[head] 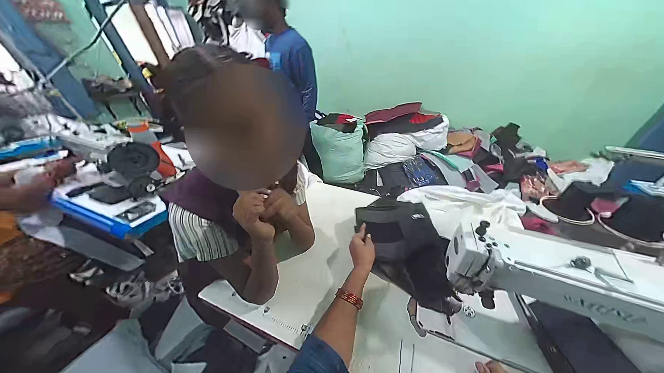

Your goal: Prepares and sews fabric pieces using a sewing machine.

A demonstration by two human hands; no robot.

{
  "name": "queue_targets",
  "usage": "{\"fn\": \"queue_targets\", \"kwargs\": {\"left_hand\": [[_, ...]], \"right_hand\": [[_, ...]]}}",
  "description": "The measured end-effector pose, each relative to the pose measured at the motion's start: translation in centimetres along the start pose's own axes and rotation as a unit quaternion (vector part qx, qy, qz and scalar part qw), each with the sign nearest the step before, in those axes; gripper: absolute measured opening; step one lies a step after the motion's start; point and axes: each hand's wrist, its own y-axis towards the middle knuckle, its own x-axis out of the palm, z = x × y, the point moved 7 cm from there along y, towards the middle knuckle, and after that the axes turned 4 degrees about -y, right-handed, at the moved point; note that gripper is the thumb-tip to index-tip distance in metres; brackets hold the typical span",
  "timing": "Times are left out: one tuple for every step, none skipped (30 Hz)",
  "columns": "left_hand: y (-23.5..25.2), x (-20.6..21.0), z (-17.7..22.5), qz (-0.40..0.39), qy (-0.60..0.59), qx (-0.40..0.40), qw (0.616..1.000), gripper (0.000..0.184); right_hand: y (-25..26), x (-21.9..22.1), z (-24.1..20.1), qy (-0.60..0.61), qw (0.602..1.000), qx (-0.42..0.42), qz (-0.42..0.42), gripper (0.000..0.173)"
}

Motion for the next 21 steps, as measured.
{"fn": "queue_targets", "kwargs": {"left_hand": [[0.0, -0.8, -0.4, 0.029, 0.0, -0.011, 1.0, 0.043], [-0.2, -1.4, -0.8, 0.05, -0.005, -0.026, 0.998, 0.045], [-0.5, -1.9, -1.2, 0.068, -0.016, -0.039, 0.997, 0.046], [-1.0, -2.4, -1.2, 0.08, -0.033, -0.049, 0.995, 0.049], [-1.6, -2.9, -0.9, 0.091, -0.053, -0.051, 0.993, 0.051], [-2.4, -3.6, -0.5, 0.105, -0.077, -0.047, 0.99, 0.053], [-3.5, -4.4, -0.3, 0.123, -0.104, -0.041, 0.986, 0.056], [-4.7, -5.2, -0.2, 0.134, -0.127, -0.037, 0.982, 0.058], [-6.0, -5.9, 0.0, 0.139, -0.15, -0.033, 0.978, 0.062], [-7.5, -6.5, 0.3, 0.135, -0.166, -0.031, 0.976, 0.067], [-9.3, -7.0, 0.6, 0.128, -0.179, -0.028, 0.975, 0.071], [-11.1, -7.4, 1.0, 0.119, -0.19, -0.025, 0.974, 0.075], [-12.9, -7.8, 1.4, 0.109, -0.2, -0.023, 0.973, 0.079], [-14.6, -8.1, 2.1, 0.097, -0.212, -0.019, 0.972, 0.082], [-16.4, -8.3, 3.0, 0.08, -0.224, -0.017, 0.971, 0.087], [-18.1, -8.2, 4.1, 0.058, -0.233, -0.019, 0.971, 0.091], [-19.9, -7.8, 5.1, 0.031, -0.242, -0.024, 0.969, 0.095], [-21.6, -7.3, 6.0, -0.002, -0.249, -0.033, 0.968, 0.1], [-23.3, -6.7, 6.6, -0.037, -0.258, -0.053, 0.964, 0.104], [-24.9, -6.1, 6.9, -0.072, -0.265, -0.073, 0.959, 0.106], [-26.4, -5.6, 7.2, -0.114, -0.266, -0.089, 0.953, 0.108]], "right_hand": [[-0.2, -0.1, -0.1, 0.007, 1.0, -0.012, 0.018, 0.048], [-0.5, -0.3, -0.1, 0.009, 0.999, -0.019, 0.035, 0.047], [-0.8, -0.6, -0.2, 0.012, 0.998, -0.024, 0.053, 0.046], [-0.9, -0.9, -0.3, 0.014, 0.997, -0.028, 0.069, 0.045], [-0.8, -1.2, -0.3, 0.019, 0.996, -0.031, 0.08, 0.046], [-0.8, -1.2, -0.3, 0.022, 0.995, -0.035, 0.094, 0.047], [-0.8, -1.2, -0.2, 0.028, 0.993, -0.039, 0.105, 0.048], [-0.8, -1.1, -0.2, 0.031, 0.992, -0.041, 0.115, 0.05], [-0.8, -1.1, -0.1, 0.032, 0.99, -0.043, 0.127, 0.053], [-0.7, -1.1, -0.1, 0.032, 0.989, -0.043, 0.138, 0.054], [-0.7, -1.1, -0.1, 0.033, 0.988, -0.044, 0.145, 0.056], [-0.6, -1.0, -0.1, 0.034, 0.987, -0.045, 0.149, 0.057], [-0.6, -1.0, -0.1, 0.036, 0.987, -0.046, 0.151, 0.058], [-0.7, -0.9, 0.0, 0.039, 0.987, -0.046, 0.151, 0.058], [-0.8, -0.9, 0.0, 0.045, 0.987, -0.046, 0.148, 0.057], [-0.8, -1.1, -0.1, 0.048, 0.987, -0.047, 0.148, 0.057], [-0.9, -1.2, -0.2, 0.048, 0.986, -0.049, 0.15, 0.056], [-0.9, -1.4, -0.3, 0.047, 0.986, -0.055, 0.151, 0.056], [-0.9, -1.5, -0.5, 0.045, 0.985, -0.063, 0.153, 0.055], [-1.0, -1.5, -0.6, 0.046, 0.984, -0.075, 0.155, 0.055], [-1.1, -1.5, -0.9, 0.052, 0.982, -0.092, 0.156, 0.054]]}}
